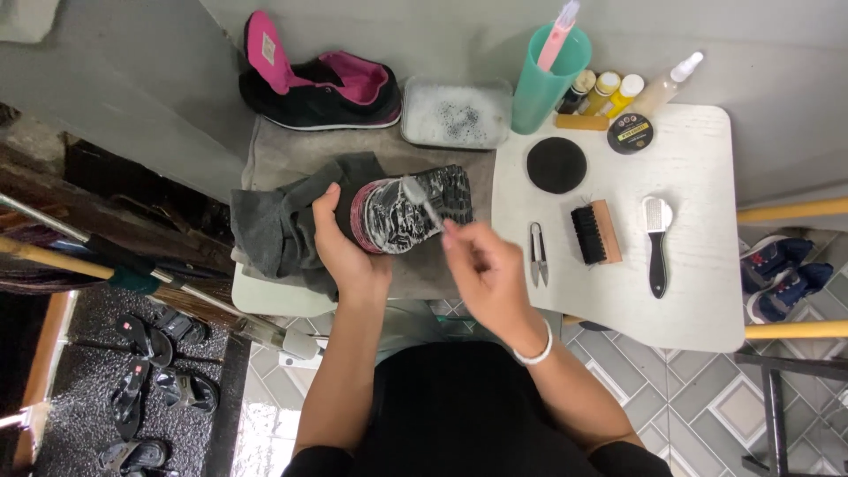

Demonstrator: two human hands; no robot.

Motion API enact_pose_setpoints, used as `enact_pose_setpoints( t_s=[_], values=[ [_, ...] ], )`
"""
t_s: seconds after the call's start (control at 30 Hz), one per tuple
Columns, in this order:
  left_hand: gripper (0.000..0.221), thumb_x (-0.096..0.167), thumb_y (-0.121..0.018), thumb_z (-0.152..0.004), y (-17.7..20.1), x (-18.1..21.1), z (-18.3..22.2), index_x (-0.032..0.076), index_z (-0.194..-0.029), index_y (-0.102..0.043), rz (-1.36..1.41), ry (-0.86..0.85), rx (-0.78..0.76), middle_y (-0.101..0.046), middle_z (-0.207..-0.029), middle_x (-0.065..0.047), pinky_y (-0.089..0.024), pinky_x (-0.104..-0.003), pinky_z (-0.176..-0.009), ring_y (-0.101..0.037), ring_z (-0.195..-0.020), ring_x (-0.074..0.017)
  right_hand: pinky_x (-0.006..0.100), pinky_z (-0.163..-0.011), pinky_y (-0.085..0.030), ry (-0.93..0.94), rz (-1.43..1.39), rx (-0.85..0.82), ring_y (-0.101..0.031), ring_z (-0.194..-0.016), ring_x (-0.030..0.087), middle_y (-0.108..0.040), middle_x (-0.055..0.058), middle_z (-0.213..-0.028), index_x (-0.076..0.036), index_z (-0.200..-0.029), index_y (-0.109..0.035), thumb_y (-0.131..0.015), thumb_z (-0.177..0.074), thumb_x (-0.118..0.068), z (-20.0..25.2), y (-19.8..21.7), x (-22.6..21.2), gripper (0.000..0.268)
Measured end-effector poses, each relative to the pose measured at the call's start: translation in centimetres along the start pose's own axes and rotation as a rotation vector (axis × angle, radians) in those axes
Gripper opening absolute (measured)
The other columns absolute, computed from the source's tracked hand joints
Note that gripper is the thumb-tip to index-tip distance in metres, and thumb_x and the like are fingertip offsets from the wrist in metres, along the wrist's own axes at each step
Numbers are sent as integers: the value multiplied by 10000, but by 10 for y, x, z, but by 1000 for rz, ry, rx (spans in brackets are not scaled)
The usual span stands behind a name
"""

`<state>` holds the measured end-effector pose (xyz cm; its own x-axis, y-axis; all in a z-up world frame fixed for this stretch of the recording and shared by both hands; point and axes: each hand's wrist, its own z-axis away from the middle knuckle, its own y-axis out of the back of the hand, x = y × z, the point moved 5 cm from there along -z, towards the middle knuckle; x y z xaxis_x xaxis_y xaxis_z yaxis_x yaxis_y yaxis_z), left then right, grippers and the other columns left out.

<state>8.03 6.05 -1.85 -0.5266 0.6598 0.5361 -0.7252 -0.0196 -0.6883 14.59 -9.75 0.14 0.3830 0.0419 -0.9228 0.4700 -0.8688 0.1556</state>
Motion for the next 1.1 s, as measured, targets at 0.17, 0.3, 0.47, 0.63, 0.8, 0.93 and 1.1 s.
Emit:
enact_pose_setpoints(
  t_s=[0.17,0.3,0.47,0.63,0.8,0.93,1.1],
  values=[
    [157,227,-791,-816,1,5,-9,121,-866,-687,24,-14,0,-735,-868,-103,-619,-387,-677,-707,-774,-237,230,-391,-355,-15,2,-16,-442,-331,89,-527,56,-398,-5,-825,-712,-676,-923,-3,16,9,0,104],
    [145,206,-793,-800,-17,10,12,117,-805,-677,61,-23,-6,-730,-802,-100,-607,-366,-655,-691,-710,-225,232,-407,-358,-12,-32,75,-422,-359,62,-549,60,-449,27,-926,-701,-626,-965,16,2,14,-3,86],
    [134,204,-795,-804,-14,8,9,123,-778,-692,79,-20,-23,-734,-777,-95,-602,-358,-634,-693,-689,-219,234,-388,-351,2,-21,45,-440,-345,88,-526,73,-418,32,-873,-691,-648,-933,31,16,7,-7,74],
    [132,201,-804,-792,-26,14,20,111,-773,-709,85,-29,-27,-749,-787,-117,-606,-352,-650,-706,-703,-228,230,-397,-384,9,-10,133,-459,-365,88,-582,70,-503,25,-959,-695,-625,-979,-7,15,24,-1,79],
    [141,206,-796,-789,-11,6,7,90,-816,-721,87,11,2,-758,-835,-124,-615,-360,-680,-715,-733,-246,227,-395,-388,22,-33,69,-478,-364,83,-572,67,-493,42,-973,-709,-651,-946,24,8,13,-7,67],
    [140,208,-787,-815,-20,13,12,90,-828,-712,82,6,-35,-744,-809,-128,-615,-384,-659,-712,-737,-255,222,-400,-391,11,-41,74,-474,-380,72,-556,65,-483,57,-975,-696,-642,-945,35,11,8,-6,66],
    [140,212,-770,-840,-14,4,8,97,-872,-697,105,18,-79,-729,-859,-141,-621,-392,-665,-712,-781,-276,222,-403,-385,57,-5,145,-455,-382,65,-574,74,-524,64,-1041,-696,-622,-974,23,5,16,-4,107]
  ],
)
